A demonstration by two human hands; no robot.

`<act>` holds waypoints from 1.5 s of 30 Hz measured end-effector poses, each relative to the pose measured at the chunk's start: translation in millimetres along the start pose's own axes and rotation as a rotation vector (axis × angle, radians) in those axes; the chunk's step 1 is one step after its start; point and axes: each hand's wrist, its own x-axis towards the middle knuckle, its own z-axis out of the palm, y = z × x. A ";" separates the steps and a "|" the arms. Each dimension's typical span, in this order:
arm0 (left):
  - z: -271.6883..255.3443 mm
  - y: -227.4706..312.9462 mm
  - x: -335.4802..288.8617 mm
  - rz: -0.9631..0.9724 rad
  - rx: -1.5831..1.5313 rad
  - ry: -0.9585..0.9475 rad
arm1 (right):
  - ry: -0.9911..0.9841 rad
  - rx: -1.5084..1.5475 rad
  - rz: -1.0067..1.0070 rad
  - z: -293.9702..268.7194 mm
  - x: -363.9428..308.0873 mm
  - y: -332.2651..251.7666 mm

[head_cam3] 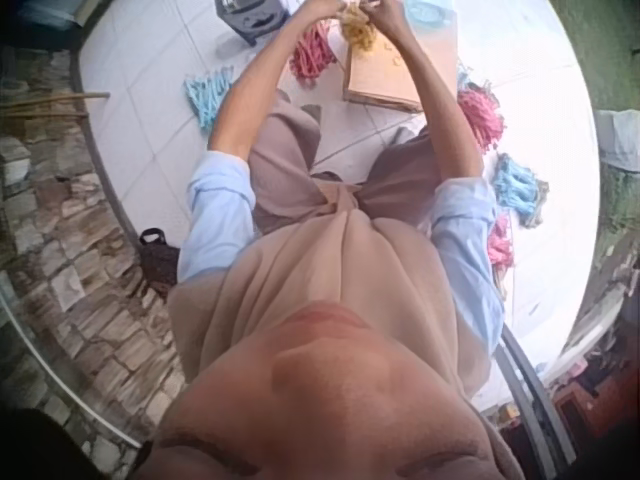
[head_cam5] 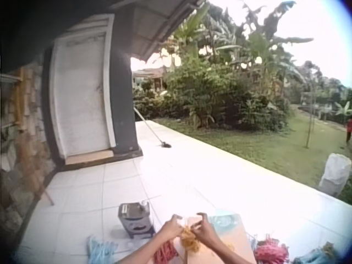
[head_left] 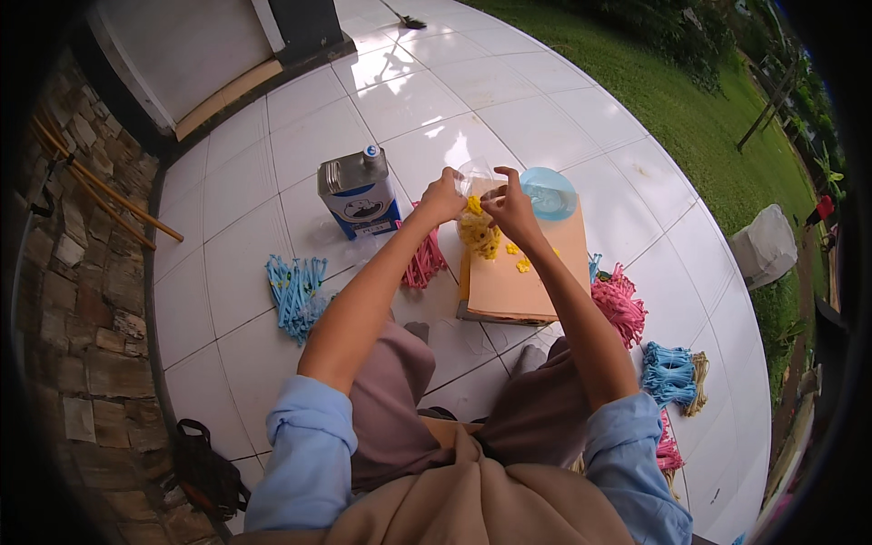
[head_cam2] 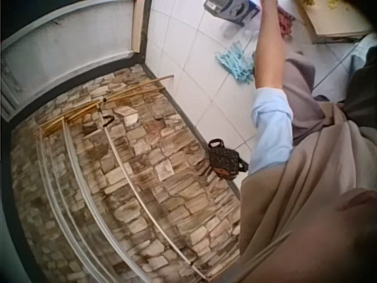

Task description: The person organizes pink and blue straps, then applies glue from a small bowl to yellow and green fabric flower ornaments using their finger.

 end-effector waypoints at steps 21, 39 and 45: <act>-14.0 -287.0 -85.9 -0.168 -0.243 0.395 | -0.061 -0.121 0.159 286.3 43.9 108.0; 18.8 -301.1 -199.3 -0.749 -1.110 1.112 | -0.651 0.043 0.059 408.0 0.0 60.2; -22.7 -210.8 -179.4 -0.308 -0.898 1.231 | -0.415 0.194 -0.136 320.0 -2.7 -5.7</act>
